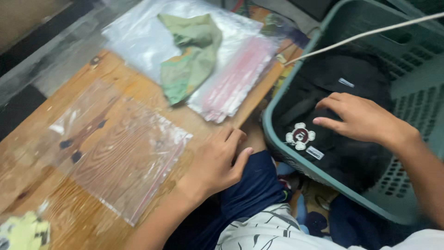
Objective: The person wipes a black bag with a cloth, then attaches a decorative charm to the bag's zipper. They then wipe a clear plastic bag with the cloth and place the black bag inside the plastic bag.
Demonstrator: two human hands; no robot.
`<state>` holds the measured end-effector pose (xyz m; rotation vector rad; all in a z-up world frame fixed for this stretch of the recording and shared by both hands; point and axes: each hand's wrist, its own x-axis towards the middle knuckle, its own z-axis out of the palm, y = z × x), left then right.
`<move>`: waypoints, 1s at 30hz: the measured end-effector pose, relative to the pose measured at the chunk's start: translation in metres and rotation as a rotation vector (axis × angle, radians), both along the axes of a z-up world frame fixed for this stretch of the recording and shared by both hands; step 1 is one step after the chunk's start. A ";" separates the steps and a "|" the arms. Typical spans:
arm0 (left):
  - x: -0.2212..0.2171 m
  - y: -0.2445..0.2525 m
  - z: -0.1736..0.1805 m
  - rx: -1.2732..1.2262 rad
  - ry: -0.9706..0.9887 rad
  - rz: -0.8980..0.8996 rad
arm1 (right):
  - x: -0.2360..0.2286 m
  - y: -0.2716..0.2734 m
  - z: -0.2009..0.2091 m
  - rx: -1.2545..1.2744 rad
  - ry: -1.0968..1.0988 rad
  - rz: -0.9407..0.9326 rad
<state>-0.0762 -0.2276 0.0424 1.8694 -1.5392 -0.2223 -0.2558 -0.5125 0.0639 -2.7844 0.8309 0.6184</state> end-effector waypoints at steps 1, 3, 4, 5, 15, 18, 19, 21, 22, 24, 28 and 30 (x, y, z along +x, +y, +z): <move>-0.005 -0.024 -0.005 -0.001 0.002 -0.046 | -0.019 -0.014 -0.005 -0.001 0.002 -0.046; -0.017 -0.068 -0.016 -0.066 -0.033 -0.211 | -0.053 -0.041 -0.019 -0.021 0.170 -0.307; -0.022 -0.092 -0.024 -0.062 -0.033 -0.242 | -0.064 -0.049 -0.022 -0.014 0.170 -0.337; -0.028 -0.116 -0.032 0.070 -0.012 -0.284 | -0.075 -0.056 -0.026 0.008 0.260 -0.440; -0.052 -0.262 -0.156 1.120 -0.224 -0.237 | -0.138 -0.118 -0.114 0.360 0.201 -0.621; -0.044 -0.263 -0.140 1.006 0.018 -0.207 | -0.144 -0.127 -0.130 0.388 0.149 -0.616; -0.040 -0.265 -0.146 1.012 0.014 -0.211 | -0.145 -0.129 -0.131 0.395 0.148 -0.621; -0.031 -0.267 -0.156 0.945 0.100 -0.228 | -0.144 -0.134 -0.130 0.476 0.035 -0.649; -0.032 -0.266 -0.136 0.947 0.100 -0.224 | -0.142 -0.135 -0.122 0.479 0.035 -0.645; -0.033 -0.262 -0.094 0.907 0.377 -0.171 | -0.136 -0.134 -0.107 0.568 -0.171 -0.782; -0.028 -0.255 -0.043 0.765 0.591 -0.015 | -0.132 -0.121 -0.074 0.616 -0.376 -1.021; -0.017 -0.244 -0.014 0.680 0.968 0.092 | -0.135 -0.116 -0.072 0.863 -0.690 -1.189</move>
